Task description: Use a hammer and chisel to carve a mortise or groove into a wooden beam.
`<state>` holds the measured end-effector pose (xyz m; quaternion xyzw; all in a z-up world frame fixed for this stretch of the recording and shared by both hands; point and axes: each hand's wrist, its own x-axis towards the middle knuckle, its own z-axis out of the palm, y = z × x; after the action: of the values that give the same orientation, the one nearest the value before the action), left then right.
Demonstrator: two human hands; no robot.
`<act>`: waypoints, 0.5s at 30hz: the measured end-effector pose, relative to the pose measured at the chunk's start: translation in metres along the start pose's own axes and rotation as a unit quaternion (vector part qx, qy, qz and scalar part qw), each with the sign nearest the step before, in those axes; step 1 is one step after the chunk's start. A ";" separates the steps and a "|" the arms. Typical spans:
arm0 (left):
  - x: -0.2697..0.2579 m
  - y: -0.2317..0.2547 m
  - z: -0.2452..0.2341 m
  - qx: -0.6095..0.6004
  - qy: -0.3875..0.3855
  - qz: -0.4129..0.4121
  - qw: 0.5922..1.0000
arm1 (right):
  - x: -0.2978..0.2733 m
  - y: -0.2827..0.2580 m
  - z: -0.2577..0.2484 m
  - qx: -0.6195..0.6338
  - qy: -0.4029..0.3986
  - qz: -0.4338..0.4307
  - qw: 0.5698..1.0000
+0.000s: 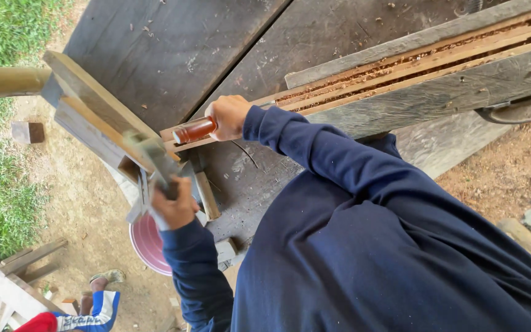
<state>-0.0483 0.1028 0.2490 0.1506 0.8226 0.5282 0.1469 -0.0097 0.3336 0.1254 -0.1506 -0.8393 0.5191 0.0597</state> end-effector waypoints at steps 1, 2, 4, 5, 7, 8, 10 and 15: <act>0.004 -0.018 0.000 0.003 -0.001 -0.004 1.000 | 0.000 -0.001 -0.001 0.003 -0.002 0.003 1.000; 0.008 -0.035 -0.001 0.113 -0.056 0.118 0.985 | 0.000 -0.003 -0.003 0.003 -0.011 0.009 1.000; 0.012 -0.042 0.002 0.221 -0.114 0.232 0.940 | 0.004 -0.004 -0.002 0.007 -0.023 0.017 1.000; 0.008 -0.031 0.006 0.129 -0.094 0.096 0.982 | 0.004 -0.003 0.001 -0.004 -0.020 0.020 1.000; 0.007 -0.014 0.010 0.032 -0.069 -0.047 0.996 | 0.006 -0.003 0.004 -0.016 -0.022 0.021 0.999; 0.010 -0.006 0.010 0.021 -0.031 -0.034 0.999 | 0.008 -0.003 0.004 -0.025 -0.024 0.025 0.999; 0.014 0.003 0.005 0.016 0.007 -0.027 0.999 | 0.010 -0.002 0.012 -0.026 -0.030 0.030 0.999; 0.027 -0.033 0.004 0.016 0.027 -0.074 0.997 | 0.016 0.009 0.025 -0.058 -0.046 0.002 0.997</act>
<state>-0.0746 0.1038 0.2147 0.0774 0.8435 0.5066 0.1605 -0.0300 0.3211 0.1051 -0.1315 -0.8697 0.4757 0.0116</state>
